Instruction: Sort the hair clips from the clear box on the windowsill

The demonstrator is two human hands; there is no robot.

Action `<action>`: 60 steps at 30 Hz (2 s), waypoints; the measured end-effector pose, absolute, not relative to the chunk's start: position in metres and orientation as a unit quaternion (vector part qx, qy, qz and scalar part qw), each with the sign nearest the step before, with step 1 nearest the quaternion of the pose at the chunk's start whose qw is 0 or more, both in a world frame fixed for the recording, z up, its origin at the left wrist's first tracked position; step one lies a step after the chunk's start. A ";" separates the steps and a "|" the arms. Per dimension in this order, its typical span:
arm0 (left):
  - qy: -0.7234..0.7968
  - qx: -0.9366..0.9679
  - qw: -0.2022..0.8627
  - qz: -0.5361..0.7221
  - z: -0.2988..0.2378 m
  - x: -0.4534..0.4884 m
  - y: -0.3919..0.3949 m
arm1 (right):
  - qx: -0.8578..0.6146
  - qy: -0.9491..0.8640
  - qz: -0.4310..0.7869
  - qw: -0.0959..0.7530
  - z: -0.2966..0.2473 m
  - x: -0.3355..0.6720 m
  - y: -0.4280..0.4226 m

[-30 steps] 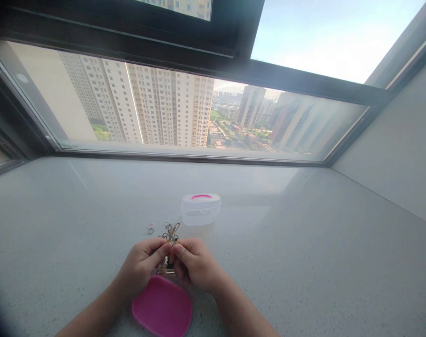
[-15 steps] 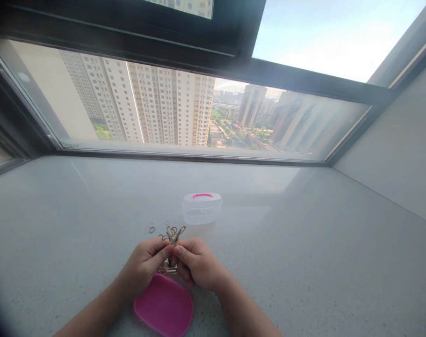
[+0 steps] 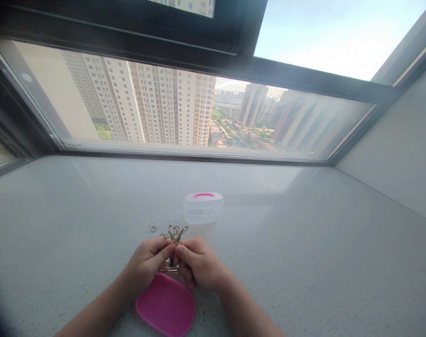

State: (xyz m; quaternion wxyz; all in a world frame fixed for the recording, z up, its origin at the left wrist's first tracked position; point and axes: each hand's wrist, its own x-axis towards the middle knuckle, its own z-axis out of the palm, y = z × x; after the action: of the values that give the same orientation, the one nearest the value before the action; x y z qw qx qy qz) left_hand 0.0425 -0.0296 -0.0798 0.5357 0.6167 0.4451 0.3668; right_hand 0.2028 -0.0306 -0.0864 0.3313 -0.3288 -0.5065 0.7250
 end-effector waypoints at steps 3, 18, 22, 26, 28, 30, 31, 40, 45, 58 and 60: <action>0.449 0.616 0.532 0.370 -0.079 0.043 -0.030 | -0.332 -0.507 0.723 0.333 -0.086 0.203 -0.030; 0.456 0.624 0.524 0.358 -0.080 0.043 -0.030 | -0.312 -0.486 0.745 0.334 -0.088 0.205 -0.029; 0.454 0.620 0.529 0.360 -0.080 0.043 -0.030 | -0.313 -0.488 0.744 0.333 -0.088 0.205 -0.029; 0.450 0.625 0.527 0.359 -0.082 0.043 -0.031 | -0.317 -0.487 0.742 0.334 -0.088 0.205 -0.030; 0.447 0.634 0.519 0.359 -0.083 0.042 -0.031 | -0.316 -0.490 0.741 0.334 -0.088 0.205 -0.030; 0.448 0.640 0.510 0.360 -0.084 0.041 -0.031 | -0.312 -0.491 0.741 0.335 -0.087 0.205 -0.030; 0.449 0.641 0.506 0.362 -0.084 0.041 -0.030 | -0.311 -0.491 0.741 0.338 -0.087 0.205 -0.030; 0.464 0.643 0.479 0.377 -0.082 0.040 -0.027 | -0.331 -0.472 0.720 0.386 -0.089 0.201 -0.031; 0.476 0.585 0.511 0.413 -0.082 0.038 -0.026 | -0.321 -0.426 0.719 0.446 -0.092 0.201 -0.029; 0.469 0.451 0.538 0.536 -0.083 0.035 -0.021 | -0.308 -0.348 0.719 0.516 -0.092 0.202 -0.026; 0.470 0.449 0.540 0.534 -0.082 0.035 -0.021 | -0.309 -0.352 0.718 0.514 -0.092 0.202 -0.026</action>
State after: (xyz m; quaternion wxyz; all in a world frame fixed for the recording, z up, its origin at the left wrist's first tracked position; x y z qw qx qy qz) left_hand 0.0350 -0.0213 -0.0824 0.5400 0.4493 0.4700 0.5345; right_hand 0.2019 -0.0263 -0.0918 0.5144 -0.3088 -0.3524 0.7182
